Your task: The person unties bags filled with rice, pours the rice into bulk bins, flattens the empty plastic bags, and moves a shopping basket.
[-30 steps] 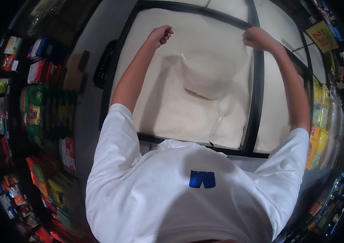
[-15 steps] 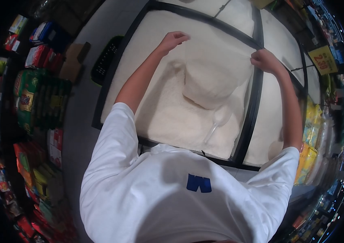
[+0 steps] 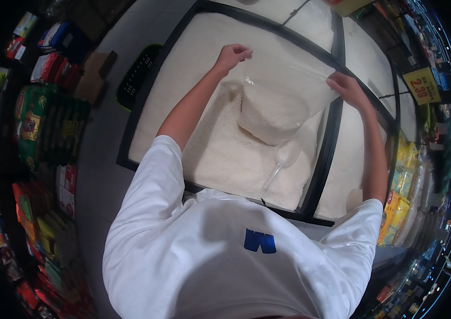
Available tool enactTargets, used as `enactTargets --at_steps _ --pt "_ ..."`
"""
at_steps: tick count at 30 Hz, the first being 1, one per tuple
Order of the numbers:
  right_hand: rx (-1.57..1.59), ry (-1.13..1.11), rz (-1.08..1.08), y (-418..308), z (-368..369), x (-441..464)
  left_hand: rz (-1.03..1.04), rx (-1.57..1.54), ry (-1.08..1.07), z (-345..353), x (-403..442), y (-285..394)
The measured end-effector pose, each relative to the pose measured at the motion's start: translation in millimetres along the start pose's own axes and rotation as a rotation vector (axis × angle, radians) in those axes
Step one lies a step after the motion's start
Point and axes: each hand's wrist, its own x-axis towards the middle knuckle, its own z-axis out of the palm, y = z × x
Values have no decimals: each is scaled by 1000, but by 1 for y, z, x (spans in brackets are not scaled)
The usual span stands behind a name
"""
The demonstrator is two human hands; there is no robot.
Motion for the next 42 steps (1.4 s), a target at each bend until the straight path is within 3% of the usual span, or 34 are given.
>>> enactTargets --at_steps 13,19,21,30,34,36,42 --pt "8 144 -23 8 19 -19 8 -107 12 5 -12 2" --pt "-249 278 -132 -15 26 -42 13 -73 36 -5 -42 10" --pt "-317 429 -357 -22 28 -55 13 -84 75 -3 -53 10" --pt "-433 441 -362 -35 18 -85 115 -95 193 4 -62 41" --pt "-349 496 -292 -42 -17 -90 207 -139 146 -3 -55 83" --pt "-314 490 -268 -36 -28 -85 291 -10 21 -8 -44 98" --pt "-418 557 -283 -34 -51 -87 304 -45 113 -3 -46 136"
